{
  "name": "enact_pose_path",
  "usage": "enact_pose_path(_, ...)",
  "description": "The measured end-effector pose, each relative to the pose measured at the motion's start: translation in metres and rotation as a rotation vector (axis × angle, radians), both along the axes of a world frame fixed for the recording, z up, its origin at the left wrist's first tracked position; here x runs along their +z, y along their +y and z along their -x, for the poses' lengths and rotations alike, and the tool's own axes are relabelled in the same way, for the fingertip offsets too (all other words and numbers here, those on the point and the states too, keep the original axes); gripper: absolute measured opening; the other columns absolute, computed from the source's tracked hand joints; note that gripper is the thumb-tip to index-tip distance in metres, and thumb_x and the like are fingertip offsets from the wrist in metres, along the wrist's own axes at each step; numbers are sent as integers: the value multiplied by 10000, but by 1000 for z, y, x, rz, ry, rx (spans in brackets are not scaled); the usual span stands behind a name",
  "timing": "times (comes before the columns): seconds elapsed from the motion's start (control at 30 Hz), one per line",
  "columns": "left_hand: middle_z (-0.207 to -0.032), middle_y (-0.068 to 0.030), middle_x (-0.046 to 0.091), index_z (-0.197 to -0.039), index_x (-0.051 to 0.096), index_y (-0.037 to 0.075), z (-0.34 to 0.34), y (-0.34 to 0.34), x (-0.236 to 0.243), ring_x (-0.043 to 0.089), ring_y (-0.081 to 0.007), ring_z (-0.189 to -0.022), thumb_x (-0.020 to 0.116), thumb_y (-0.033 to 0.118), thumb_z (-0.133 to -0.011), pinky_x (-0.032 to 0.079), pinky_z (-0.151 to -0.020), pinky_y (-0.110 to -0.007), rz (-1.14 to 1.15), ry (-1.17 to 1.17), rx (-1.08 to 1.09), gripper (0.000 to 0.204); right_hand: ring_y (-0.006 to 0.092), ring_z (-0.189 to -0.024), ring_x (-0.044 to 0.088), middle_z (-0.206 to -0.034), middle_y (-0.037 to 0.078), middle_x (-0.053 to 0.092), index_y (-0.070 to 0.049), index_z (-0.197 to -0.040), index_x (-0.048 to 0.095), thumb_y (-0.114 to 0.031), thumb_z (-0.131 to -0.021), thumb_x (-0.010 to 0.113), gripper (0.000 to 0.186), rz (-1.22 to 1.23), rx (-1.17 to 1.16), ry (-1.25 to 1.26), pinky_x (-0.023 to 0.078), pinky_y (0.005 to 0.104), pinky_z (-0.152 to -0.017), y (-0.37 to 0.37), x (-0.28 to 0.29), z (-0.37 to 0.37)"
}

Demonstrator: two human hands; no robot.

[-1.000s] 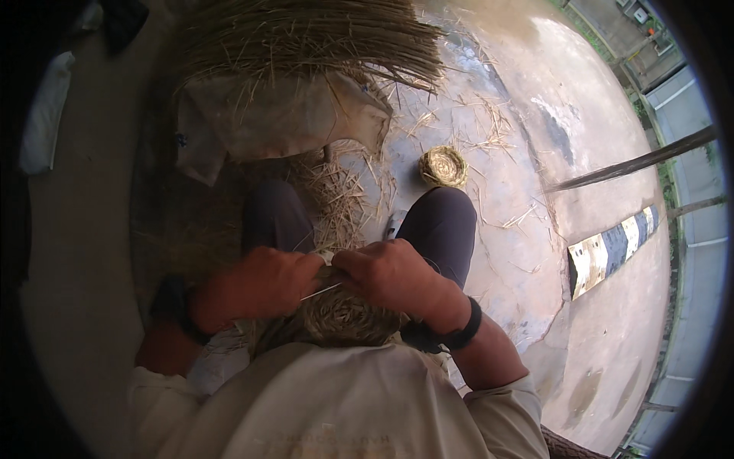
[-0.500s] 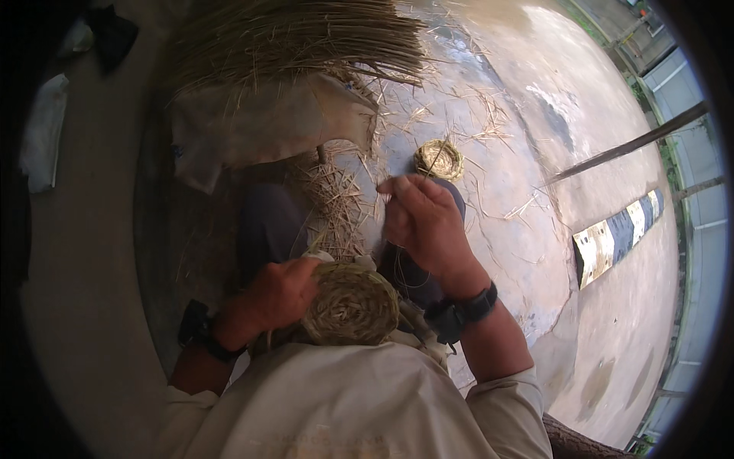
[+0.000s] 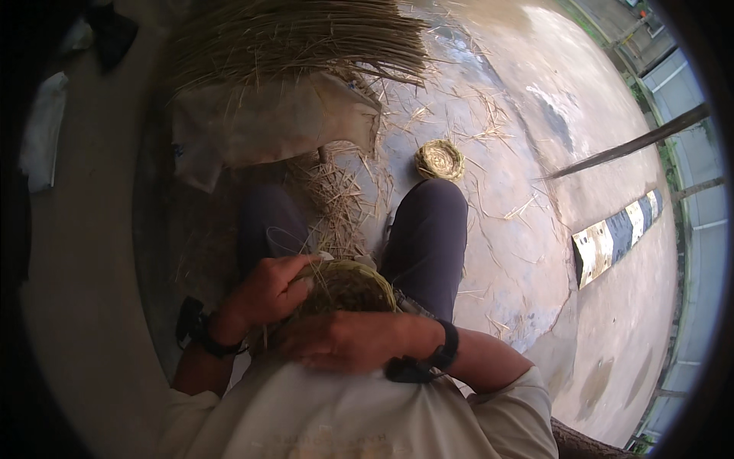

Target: The recorder is weaving a small round mat using straw and string.

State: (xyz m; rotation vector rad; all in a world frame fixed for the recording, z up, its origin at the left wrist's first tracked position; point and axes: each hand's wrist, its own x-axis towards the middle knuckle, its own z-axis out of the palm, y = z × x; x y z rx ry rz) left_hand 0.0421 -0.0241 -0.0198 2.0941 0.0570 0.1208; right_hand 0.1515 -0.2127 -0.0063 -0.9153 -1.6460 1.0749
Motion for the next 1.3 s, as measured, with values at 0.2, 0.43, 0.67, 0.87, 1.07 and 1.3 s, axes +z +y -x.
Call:
enact_pose_path(0.2, -868, -255, 712, -1081, 698, -32, -3, 0, -14, 757, -355, -796, 730, 209, -958, 562, -680, -417, -173, 177, 71, 273, 424, -1334, 584, -1399, 269, 619, 51, -1245, 655, -89, -1027, 629, 261, 8, -100, -186, 498, 478, -1106, -12, 9, -17)
enact_pose_path(0.43, -886, -270, 696, -1029, 686, 1, 13, 24, -10, 690, -484, -861, 687, 213, -974, 548, -690, -494, -242, 51, 441, 219, 189, -822, 715, -1169, 149, 740, 10, -1302, 664, -143, -1054, 592, 299, 382, -915, -175, 584, 317, -722, -79, 22, -75)
enact_pose_path(0.67, -959, -245, 722, -1142, 675, 8, 28, 88, 48, 705, -463, -893, 658, 200, -1004, 559, -726, -495, -465, 10, 711, 237, 33, -584, 477, -980, 55, 703, 34, -1280, 684, -232, -1124, 521, 349, 316, -1373, 297, 373, 197, -535, -130, 25, -101)
enact_pose_path(0.87, -952, -234, 724, -1139, 684, 18, 16, 44, 39, 712, -449, -884, 662, 181, -999, 569, -730, -493, -525, 30, 617, 215, 222, -616, 653, -837, 124, 689, -2, -1244, 683, -45, -948, 680, 299, 211, -887, -64, 542, 347, -607, -65, 10, -57)
enact_pose_path(1.07, -896, -215, 730, -1137, 697, 4, 10, 12, 23, 741, -392, -826, 685, 155, -979, 573, -712, -438, -399, -69, 513, 219, 355, -590, 666, -746, 147, 651, -23, -1084, 667, -103, -968, 687, 142, 120, -757, -591, 531, 437, -518, -1, 9, -15)
enact_pose_path(1.3, -971, -258, 710, -1129, 658, -33, 12, 8, 23, 703, -463, -889, 667, 151, -982, 572, -744, -505, -361, -61, 455, 235, 341, -586, 670, -718, 126, 634, -30, -1053, 662, -119, -955, 699, 137, 142, -752, -598, 524, 440, -509, -1, 9, -11)
